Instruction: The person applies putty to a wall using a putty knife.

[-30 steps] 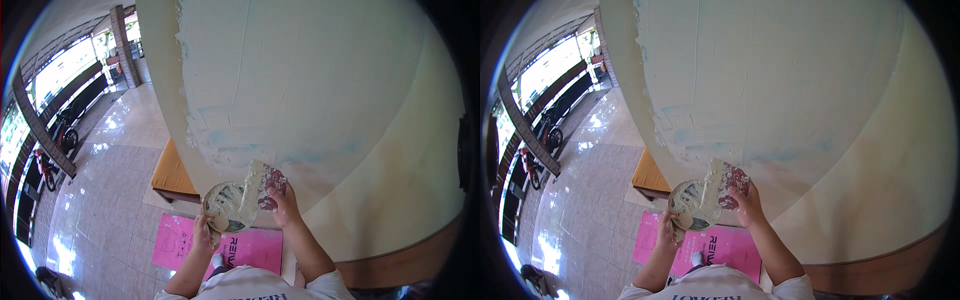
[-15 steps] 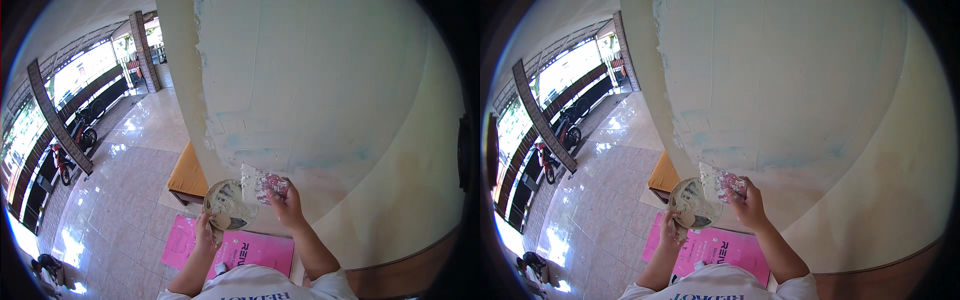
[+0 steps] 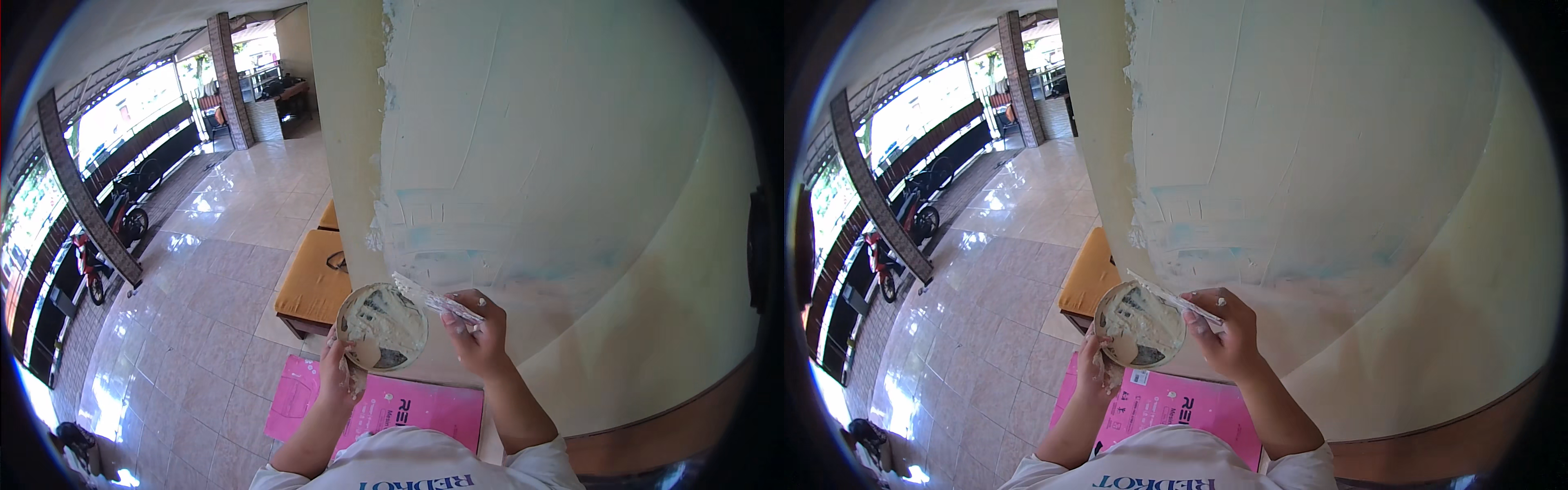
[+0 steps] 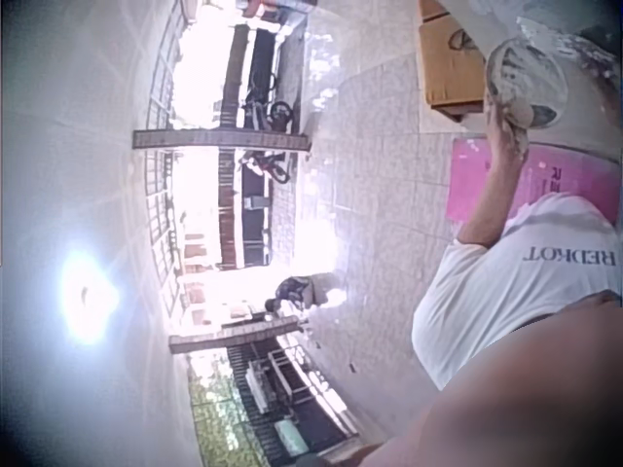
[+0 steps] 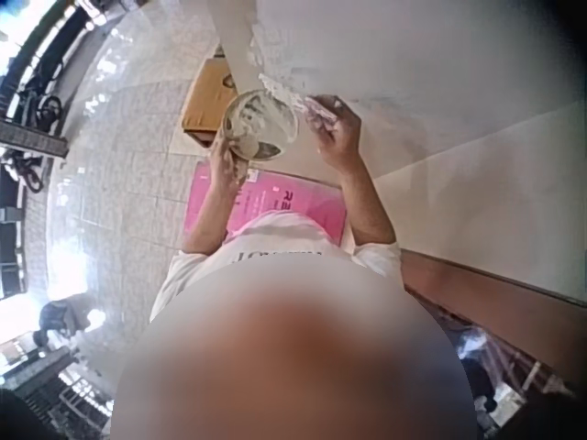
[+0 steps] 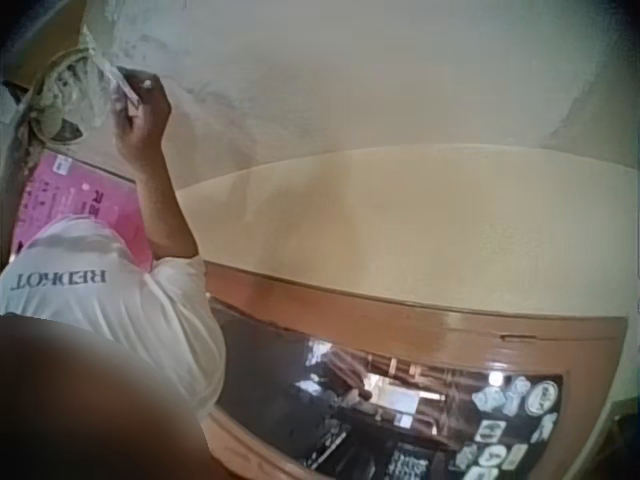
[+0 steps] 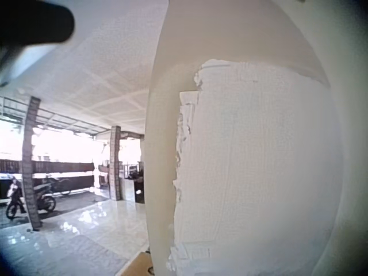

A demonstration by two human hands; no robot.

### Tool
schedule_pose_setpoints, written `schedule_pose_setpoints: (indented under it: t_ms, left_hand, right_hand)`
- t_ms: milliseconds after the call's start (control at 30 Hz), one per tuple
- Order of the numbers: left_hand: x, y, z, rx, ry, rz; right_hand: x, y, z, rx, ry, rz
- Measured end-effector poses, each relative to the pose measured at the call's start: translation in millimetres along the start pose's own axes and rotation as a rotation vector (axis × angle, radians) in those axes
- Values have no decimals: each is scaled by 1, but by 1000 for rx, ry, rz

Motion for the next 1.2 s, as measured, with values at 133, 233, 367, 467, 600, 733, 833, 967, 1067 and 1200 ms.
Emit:
schedule_pose_setpoints:
  t_ms: [133,233,367,467,600,733,833,967,1067,1200]
  left_hand:
    - [6,8,6,4,-8,26]
    - [4,10,8,-27,27,43]
    - [3,15,13,-66,95,110]
    - [0,9,0,-68,138,134]
    - [5,8,13,-26,162,125]
    - [-1,8,19,-46,117,156]
    - [1,13,27,-58,101,173]
    - [1,19,41,-84,65,227]
    - [-3,20,44,-74,67,269]
    - [4,26,59,-84,30,312]
  right_hand:
    - [-6,-14,-8,-56,36,-21]
    - [-22,-21,-14,-125,73,-71]
    - [-28,-6,-26,-388,183,111]
    - [-30,3,-26,-515,210,244]
    - [-34,13,-33,-584,246,261]
    - [-43,5,-39,-458,248,156]
    - [-63,-47,-15,-120,24,-257]
    - [-89,-110,13,416,-339,-518]
    - [-108,-126,38,384,-556,-570]
    - [-36,-46,57,-503,-346,-143]
Point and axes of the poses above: each hand's wrist, its own x-axis towards the middle knuckle, its own z-axis out of the back of the hand, y = z × x, the point moved 9 cm from there along x, towards the middle knuckle, and after that the axes turned 4 degrees about -z, right-handed, at the moved point
